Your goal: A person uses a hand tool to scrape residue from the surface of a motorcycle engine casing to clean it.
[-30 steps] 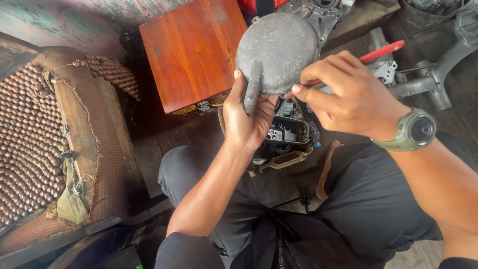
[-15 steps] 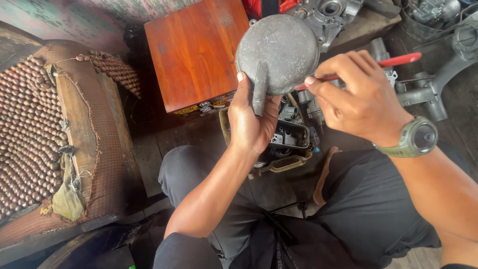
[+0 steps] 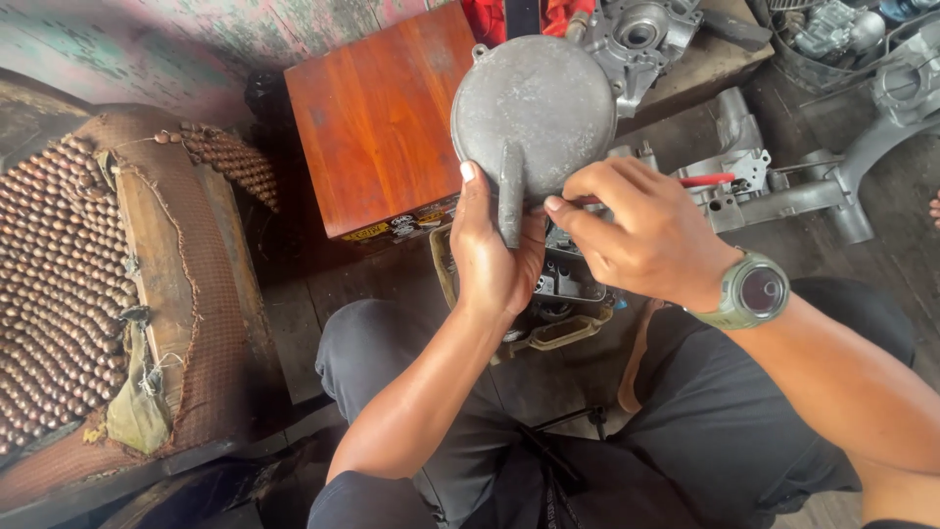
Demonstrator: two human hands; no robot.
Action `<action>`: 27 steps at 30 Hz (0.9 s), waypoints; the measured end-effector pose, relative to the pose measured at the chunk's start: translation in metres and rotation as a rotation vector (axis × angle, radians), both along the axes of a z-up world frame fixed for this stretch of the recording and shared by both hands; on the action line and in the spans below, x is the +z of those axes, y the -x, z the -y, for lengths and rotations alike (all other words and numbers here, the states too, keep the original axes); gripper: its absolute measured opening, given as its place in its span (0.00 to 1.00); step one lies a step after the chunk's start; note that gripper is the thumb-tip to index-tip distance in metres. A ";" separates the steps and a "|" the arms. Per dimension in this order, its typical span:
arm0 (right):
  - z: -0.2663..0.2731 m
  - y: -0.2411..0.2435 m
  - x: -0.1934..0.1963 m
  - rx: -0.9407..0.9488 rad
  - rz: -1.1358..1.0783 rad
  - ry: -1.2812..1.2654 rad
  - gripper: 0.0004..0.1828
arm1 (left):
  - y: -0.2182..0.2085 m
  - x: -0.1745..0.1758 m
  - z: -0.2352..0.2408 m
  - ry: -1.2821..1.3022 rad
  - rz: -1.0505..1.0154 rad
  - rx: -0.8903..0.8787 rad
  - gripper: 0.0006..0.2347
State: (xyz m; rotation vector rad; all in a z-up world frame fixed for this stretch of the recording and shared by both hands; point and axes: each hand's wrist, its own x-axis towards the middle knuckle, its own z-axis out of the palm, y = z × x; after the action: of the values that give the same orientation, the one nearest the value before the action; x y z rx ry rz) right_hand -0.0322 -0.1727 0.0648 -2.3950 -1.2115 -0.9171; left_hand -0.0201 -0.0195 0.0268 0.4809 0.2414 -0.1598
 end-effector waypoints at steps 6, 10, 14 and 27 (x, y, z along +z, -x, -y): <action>0.011 -0.001 0.012 -0.035 0.063 -0.029 0.10 | -0.001 0.014 -0.004 -0.023 -0.038 0.058 0.28; 0.001 0.000 -0.005 -0.039 0.057 -0.132 0.08 | -0.004 -0.016 0.003 0.016 0.101 0.074 0.15; 0.011 -0.003 -0.004 -0.024 -0.014 -0.182 0.06 | -0.005 -0.009 0.001 -0.010 0.115 0.063 0.12; 0.012 -0.006 -0.017 -0.046 -0.012 -0.103 0.02 | 0.004 0.012 0.011 0.034 0.007 -0.018 0.20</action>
State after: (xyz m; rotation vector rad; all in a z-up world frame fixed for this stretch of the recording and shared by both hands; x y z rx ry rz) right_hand -0.0257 -0.1851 0.0479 -2.3529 -1.0813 -0.9534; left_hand -0.0243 -0.0306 0.0387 0.4496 0.2273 -0.1791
